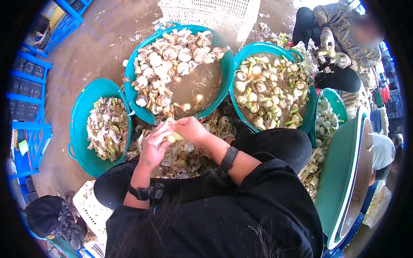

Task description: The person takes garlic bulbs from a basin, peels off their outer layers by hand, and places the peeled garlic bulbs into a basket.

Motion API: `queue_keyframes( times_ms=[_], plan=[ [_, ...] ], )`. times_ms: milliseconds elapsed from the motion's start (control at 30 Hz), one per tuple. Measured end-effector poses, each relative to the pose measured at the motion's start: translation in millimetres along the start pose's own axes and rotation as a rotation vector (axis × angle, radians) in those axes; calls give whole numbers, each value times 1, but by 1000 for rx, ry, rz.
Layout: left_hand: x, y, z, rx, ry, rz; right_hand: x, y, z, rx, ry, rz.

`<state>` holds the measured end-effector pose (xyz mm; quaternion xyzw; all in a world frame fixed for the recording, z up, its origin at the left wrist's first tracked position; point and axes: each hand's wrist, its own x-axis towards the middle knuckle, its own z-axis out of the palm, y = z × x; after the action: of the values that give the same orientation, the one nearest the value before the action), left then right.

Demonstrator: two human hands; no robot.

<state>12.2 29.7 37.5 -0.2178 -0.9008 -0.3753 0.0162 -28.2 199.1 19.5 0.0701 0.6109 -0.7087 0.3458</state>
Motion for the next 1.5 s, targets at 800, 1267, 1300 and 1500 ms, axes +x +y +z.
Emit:
queue_keyframes(
  times_ms=[800,1267,1300,1500],
  plan=[
    [-2,27,-8,218,712,-71,-31,-54,37,-846,163,-359],
    [-8,5,-6,-796,968,-748,-11,-39,20,-442,-24,12],
    [-5,8,-3,-797,955,-747,-14,-51,31,-145,-105,99],
    [-7,-1,-18,-1953,686,-999,-25,-46,28,1089,-682,46]
  ],
)
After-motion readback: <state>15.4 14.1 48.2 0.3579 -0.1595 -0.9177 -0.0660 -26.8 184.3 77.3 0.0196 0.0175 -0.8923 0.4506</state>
